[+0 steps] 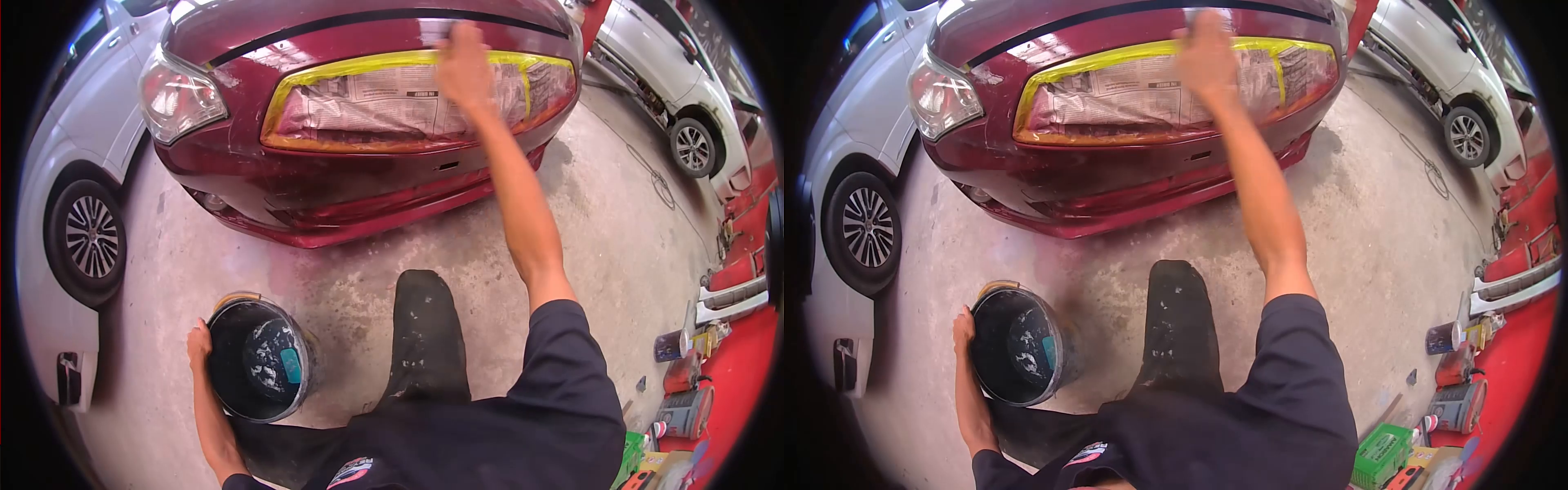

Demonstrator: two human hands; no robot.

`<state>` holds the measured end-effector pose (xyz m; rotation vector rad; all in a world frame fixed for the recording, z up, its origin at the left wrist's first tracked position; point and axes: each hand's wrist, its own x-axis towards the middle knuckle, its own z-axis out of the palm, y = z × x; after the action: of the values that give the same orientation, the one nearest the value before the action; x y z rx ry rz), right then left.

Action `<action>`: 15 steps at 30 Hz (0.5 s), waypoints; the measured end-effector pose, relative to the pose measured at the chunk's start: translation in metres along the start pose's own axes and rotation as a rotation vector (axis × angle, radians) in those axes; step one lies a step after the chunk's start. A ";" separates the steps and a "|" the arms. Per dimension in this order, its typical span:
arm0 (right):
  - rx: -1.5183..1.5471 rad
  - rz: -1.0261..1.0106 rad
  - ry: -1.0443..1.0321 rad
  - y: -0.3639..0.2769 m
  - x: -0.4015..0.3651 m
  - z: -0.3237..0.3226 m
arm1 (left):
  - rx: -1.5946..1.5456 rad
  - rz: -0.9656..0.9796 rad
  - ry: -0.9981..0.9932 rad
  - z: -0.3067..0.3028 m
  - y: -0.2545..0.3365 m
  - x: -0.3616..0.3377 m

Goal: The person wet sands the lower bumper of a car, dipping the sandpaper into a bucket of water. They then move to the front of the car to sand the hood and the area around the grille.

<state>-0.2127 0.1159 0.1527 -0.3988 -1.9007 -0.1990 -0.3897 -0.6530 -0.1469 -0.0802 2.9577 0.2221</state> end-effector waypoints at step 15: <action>-0.111 0.108 0.074 0.043 -0.010 0.021 | -0.261 0.538 0.027 -0.099 0.096 -0.069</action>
<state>-0.2117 0.1608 0.1336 -0.5606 -1.7954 -0.2444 -0.3446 -0.5702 -0.0244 0.6876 2.8912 0.6759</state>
